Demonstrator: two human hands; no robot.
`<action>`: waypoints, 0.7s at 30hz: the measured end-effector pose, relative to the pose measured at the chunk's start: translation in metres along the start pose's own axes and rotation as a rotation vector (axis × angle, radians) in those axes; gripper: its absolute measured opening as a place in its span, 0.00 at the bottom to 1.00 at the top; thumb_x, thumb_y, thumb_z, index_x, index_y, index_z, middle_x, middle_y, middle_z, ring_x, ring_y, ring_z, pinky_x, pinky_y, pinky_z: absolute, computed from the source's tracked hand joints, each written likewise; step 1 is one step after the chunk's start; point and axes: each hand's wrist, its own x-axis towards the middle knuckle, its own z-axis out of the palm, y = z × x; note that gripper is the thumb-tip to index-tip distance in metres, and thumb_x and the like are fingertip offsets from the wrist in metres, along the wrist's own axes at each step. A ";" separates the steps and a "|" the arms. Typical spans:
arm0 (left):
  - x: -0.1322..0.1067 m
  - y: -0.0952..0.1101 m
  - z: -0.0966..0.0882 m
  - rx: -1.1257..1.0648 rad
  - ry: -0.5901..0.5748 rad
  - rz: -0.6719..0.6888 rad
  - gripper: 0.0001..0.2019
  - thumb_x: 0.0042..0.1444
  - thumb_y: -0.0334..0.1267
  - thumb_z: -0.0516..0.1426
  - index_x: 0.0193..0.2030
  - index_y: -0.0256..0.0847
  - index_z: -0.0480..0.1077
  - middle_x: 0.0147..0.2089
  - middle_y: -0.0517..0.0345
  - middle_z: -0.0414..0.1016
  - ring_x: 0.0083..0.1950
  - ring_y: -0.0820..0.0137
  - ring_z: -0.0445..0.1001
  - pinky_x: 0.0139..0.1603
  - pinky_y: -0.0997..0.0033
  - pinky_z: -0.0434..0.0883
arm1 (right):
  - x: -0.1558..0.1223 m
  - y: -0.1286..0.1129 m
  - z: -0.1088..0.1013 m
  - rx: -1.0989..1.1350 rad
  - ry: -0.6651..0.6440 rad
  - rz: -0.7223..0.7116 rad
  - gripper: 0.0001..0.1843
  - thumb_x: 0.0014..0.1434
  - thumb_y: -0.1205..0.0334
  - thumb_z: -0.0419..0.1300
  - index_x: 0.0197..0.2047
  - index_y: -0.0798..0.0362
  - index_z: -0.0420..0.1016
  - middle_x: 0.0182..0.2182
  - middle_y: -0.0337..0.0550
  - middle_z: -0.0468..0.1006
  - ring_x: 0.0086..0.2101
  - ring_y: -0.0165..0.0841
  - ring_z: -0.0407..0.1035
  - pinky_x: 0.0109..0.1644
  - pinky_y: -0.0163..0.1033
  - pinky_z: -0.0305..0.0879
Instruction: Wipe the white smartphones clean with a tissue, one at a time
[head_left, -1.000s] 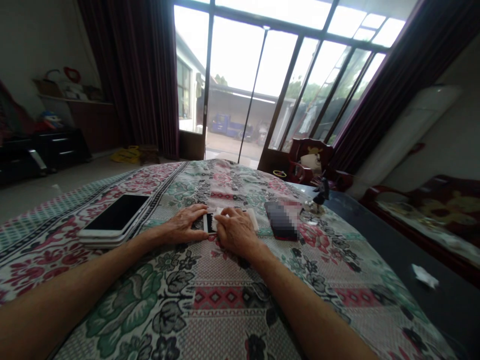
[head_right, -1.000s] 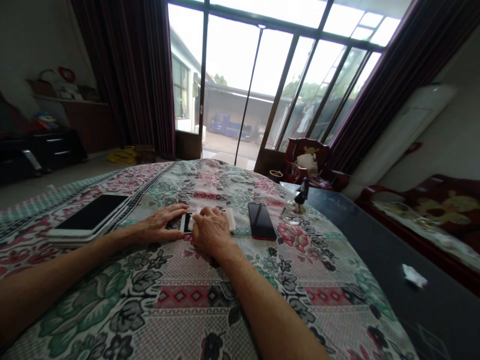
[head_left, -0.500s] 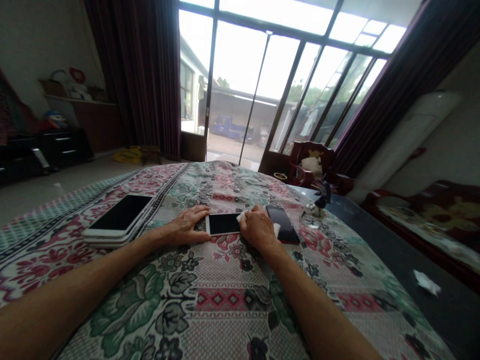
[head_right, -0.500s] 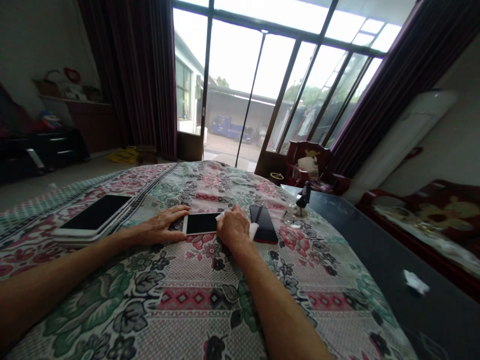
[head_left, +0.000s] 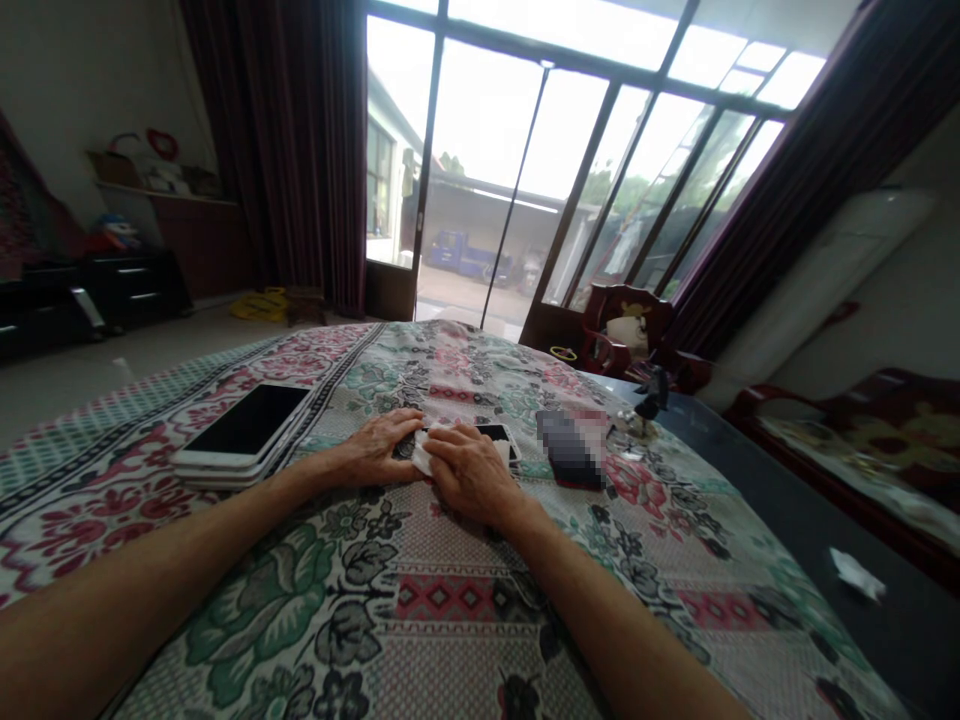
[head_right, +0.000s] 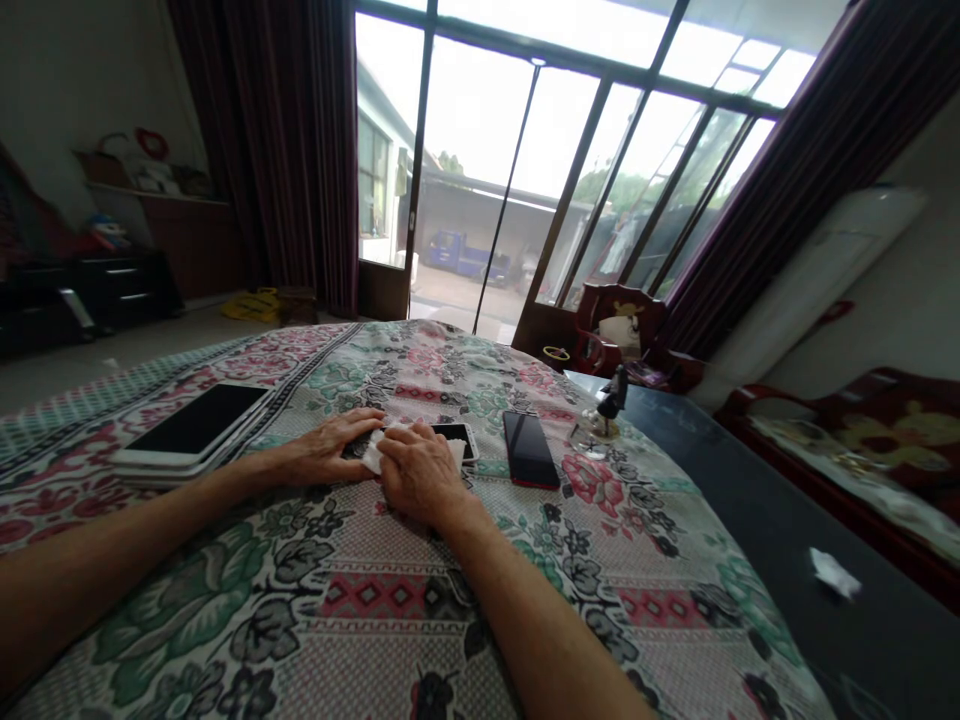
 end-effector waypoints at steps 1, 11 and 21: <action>0.000 0.000 0.000 0.002 0.000 0.002 0.34 0.54 0.55 0.57 0.62 0.36 0.63 0.67 0.42 0.61 0.67 0.54 0.59 0.67 0.58 0.57 | 0.000 0.001 0.001 -0.002 -0.001 0.018 0.13 0.66 0.63 0.49 0.44 0.48 0.75 0.48 0.39 0.76 0.49 0.35 0.65 0.54 0.41 0.56; -0.001 0.007 -0.007 0.003 -0.036 -0.038 0.36 0.52 0.57 0.57 0.63 0.36 0.62 0.68 0.41 0.59 0.68 0.51 0.57 0.67 0.54 0.57 | -0.002 0.006 0.007 -0.029 -0.025 0.134 0.19 0.68 0.61 0.46 0.59 0.50 0.67 0.60 0.43 0.68 0.59 0.39 0.58 0.59 0.47 0.55; 0.000 0.003 -0.003 -0.009 -0.014 -0.030 0.35 0.53 0.58 0.57 0.62 0.38 0.63 0.67 0.43 0.61 0.67 0.53 0.58 0.67 0.55 0.56 | -0.005 0.001 0.010 0.000 0.008 0.129 0.17 0.67 0.62 0.46 0.55 0.48 0.69 0.58 0.40 0.71 0.58 0.38 0.60 0.59 0.46 0.55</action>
